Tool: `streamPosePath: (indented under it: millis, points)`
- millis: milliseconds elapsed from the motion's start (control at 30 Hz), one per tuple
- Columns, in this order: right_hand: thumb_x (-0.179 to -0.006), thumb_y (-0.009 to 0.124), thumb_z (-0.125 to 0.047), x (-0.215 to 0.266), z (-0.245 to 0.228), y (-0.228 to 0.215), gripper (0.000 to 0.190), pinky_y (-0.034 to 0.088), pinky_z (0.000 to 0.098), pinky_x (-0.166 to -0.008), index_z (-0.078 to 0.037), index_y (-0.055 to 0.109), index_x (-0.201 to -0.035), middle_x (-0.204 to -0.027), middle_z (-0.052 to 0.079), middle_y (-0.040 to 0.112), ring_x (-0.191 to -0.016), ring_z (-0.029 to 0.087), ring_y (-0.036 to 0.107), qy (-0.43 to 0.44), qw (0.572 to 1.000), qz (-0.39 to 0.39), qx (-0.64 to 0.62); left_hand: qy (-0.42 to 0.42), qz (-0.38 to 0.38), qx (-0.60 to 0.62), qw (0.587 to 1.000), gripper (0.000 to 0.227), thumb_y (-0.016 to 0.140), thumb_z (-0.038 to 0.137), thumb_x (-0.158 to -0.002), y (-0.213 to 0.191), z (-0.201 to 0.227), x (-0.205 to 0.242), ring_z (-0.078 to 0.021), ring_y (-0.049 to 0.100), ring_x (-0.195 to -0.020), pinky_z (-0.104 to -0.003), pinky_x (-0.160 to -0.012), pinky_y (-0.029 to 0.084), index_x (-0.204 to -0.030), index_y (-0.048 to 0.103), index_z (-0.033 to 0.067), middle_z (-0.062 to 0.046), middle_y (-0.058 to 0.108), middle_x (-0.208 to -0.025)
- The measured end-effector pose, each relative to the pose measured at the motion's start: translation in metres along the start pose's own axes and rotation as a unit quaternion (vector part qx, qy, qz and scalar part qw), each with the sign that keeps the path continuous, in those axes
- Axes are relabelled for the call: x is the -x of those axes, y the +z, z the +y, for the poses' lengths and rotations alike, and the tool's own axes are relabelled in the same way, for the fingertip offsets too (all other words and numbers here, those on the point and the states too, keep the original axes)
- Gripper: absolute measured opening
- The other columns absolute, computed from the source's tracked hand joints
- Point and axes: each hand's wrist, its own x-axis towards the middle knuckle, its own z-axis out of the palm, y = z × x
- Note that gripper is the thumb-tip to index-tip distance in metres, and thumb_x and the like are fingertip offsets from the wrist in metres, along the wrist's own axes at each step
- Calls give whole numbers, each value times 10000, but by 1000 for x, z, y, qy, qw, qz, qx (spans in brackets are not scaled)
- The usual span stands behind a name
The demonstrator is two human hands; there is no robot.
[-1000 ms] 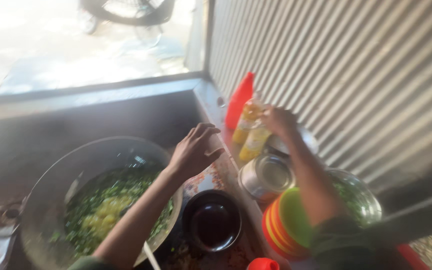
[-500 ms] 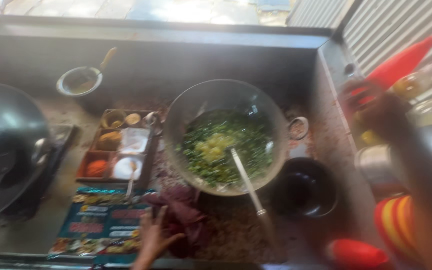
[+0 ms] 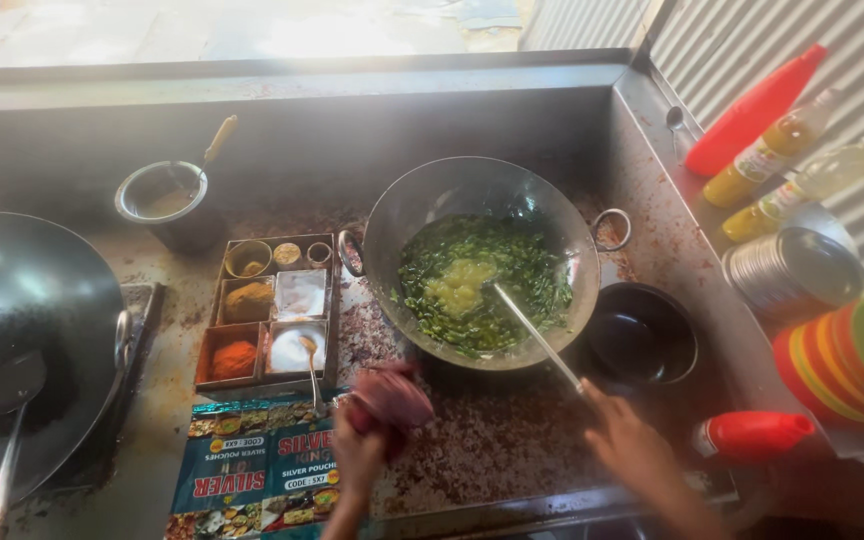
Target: The person stir-fries green vegetables in a large wok using a spatula, adding a scoop of paste from a jar and pouring liquid from a bottle while stirring continuously.
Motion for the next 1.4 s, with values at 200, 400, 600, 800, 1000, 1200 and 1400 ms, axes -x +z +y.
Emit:
streamPosePath:
  millis: [200,400,600,800,1000,1200,1400]
  points:
    - [-951,634,-357,4,-19,-110,523,595,470,-866,-462,490,-1443,-1221,41,687,-943,326,735,16,981,73,179,64,62,-6,996,577,667,182,-830,-37,69,-156,-353,735,-965,-468,-863,611,-1365,516,27,-236,710,-1124]
    - [-809,675,-324,64,23,-252,656,584,376,-849,-420,561,-1448,-1035,-2,783,-917,212,765,-144,969,30,198,24,-13,-105,994,571,790,292,-798,-16,125,-248,-344,740,-961,-442,-874,582,-1248,614,-13,-251,737,-1051]
    - [-910,593,-371,20,-33,-136,442,597,439,-847,-468,643,-1338,-1188,-43,670,-956,270,729,-44,986,70,147,-23,-47,-269,962,556,824,479,-784,4,139,-270,-357,737,-1012,-456,-930,571,-1054,780,-5,-255,758,-1055]
    - [-825,794,-310,-91,-24,-123,377,600,426,-851,-292,740,-1198,-1095,52,736,-912,282,747,-86,973,208,42,57,44,-388,919,667,910,430,-656,12,131,-279,-416,549,-1253,-514,-907,531,-1150,722,23,-220,591,-1329]
    - [-812,793,-353,-126,83,-236,525,571,383,-637,-197,742,-1311,-806,136,799,-653,202,702,3,985,97,-139,-11,-49,-324,945,602,803,406,-786,14,114,-289,-350,686,-1169,-464,-1018,546,-1232,679,22,-203,704,-1248]
    - [-827,791,-494,-190,45,-199,475,600,306,-631,-172,823,-1175,-858,83,812,-629,167,706,10,992,33,-121,-56,-64,-339,937,607,754,385,-845,11,127,-280,-368,664,-1193,-484,-1016,528,-1340,583,79,-199,691,-1270]
    - [-902,747,-374,-174,-48,-188,375,561,323,-822,-283,738,-1266,-1052,52,785,-824,148,738,-198,977,68,28,-55,-50,-355,932,602,759,397,-840,12,130,-278,-366,649,-1202,-493,-1006,517,-1330,579,97,-186,681,-1271]
